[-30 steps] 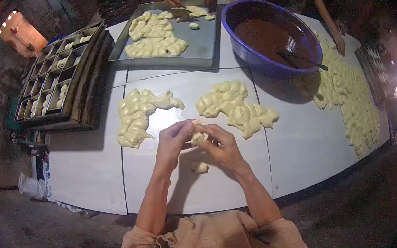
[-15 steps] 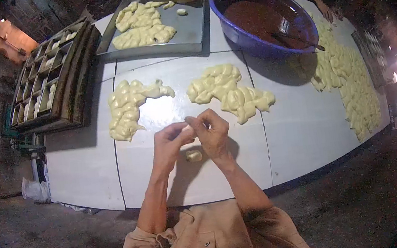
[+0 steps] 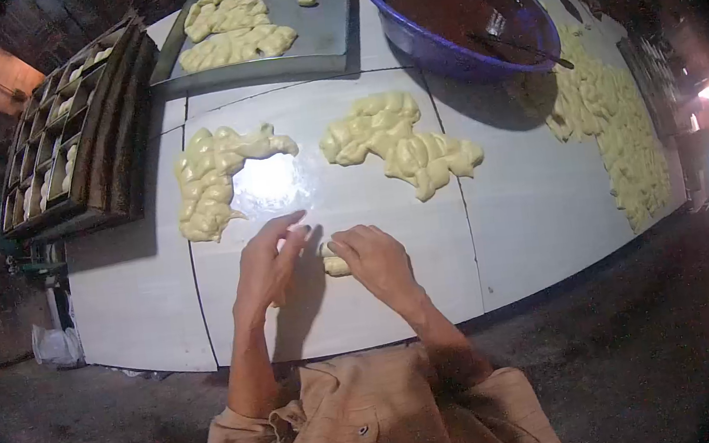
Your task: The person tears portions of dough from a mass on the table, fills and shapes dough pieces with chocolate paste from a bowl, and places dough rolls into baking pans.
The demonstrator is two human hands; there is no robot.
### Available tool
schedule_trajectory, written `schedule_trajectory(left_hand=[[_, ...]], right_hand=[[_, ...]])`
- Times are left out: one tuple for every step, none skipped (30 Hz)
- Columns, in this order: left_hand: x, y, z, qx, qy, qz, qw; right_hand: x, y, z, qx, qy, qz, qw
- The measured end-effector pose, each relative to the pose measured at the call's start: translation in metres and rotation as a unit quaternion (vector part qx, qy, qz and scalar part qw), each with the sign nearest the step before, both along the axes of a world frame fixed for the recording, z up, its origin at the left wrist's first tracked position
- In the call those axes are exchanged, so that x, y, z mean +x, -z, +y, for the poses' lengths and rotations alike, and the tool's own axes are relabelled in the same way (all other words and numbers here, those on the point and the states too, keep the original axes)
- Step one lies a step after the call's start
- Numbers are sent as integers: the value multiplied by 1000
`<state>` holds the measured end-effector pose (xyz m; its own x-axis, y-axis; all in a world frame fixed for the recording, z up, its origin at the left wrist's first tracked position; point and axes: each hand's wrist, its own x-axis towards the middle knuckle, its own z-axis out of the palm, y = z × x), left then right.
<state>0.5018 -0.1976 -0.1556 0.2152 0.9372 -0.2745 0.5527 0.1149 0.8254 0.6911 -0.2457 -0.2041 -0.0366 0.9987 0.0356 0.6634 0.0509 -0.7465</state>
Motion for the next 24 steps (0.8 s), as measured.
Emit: schedule_trajectory(left_hand=[[0, 6, -1, 36, 51, -9, 998], [-1, 17, -3, 72, 103, -16, 992], [0, 20, -3, 109, 154, -24, 982], [3, 16, -6, 78, 196, 1, 977], [5, 21, -8, 92, 195, 9, 977], [8, 26, -11, 106, 193, 16, 975], [10, 30, -12, 120, 192, 23, 974], [12, 33, -12, 86, 164, 6, 983], [14, 33, -11, 77, 151, -3, 986], [15, 33, -9, 68, 136, -11, 988], [15, 33, -7, 59, 120, -19, 991], [16, 35, -3, 61, 120, -19, 991], [17, 36, 0, 47, 108, -19, 993], [18, 36, 3, 32, 96, -19, 995], [19, 36, 3, 17, 85, -19, 996], [19, 43, 3, 87, 91, -4, 992], [18, 45, 3, 100, 101, -5, 990], [17, 46, 3, 112, 110, -6, 988], [16, 46, 4, 126, 121, -6, 985], [16, 46, 2, 125, 112, -46, 985], [16, 46, 1, 114, 107, -35, 987], [15, 45, 3, 106, 113, -28, 988], [17, 43, 5, 100, 122, -24, 987], [19, 37, 4, 96, 117, -25, 988]], right_hand=[[0, -1, -1, -4, 13, -4, 1000], [-1, -2, -4, -9, 28, -6, 1000], [-1, -1, -3, -4, 18, 7, 1000], [0, 0, -3, 1, 8, 19, 1000], [3, 2, -3, 5, -1, 31, 999], [6, 4, -2, 4, -10, 50, 999], [10, 10, 1, -40, 11, 110, 993], [14, 18, 5, -82, 32, 170, 982], [16, 20, 9, -124, 51, 230, 964], [18, 16, 12, -136, 62, 288, 946], [21, 19, 15, -112, 71, 280, 951], [20, 13, 18, -125, 79, 288, 946], [20, 5, 20, -138, 86, 295, 941], [19, 4, 21, -111, 42, 224, 967], [18, 2, 22, -83, -3, 150, 985], [17, -7, 22, -70, -57, 84, 992], [17, -8, 24, -75, -61, 83, 992], [18, -8, 26, -81, -64, 83, 991], [18, -8, 26, -87, -66, 83, 991], [16, -6, 25, -35, -51, 51, 997], [11, -10, 25, -48, -28, 36, 998], [10, -7, 22, -47, -34, 54, 997], [12, 0, 19, -44, -36, 69, 996], [14, 8, 17, -27, -43, 66, 997]])
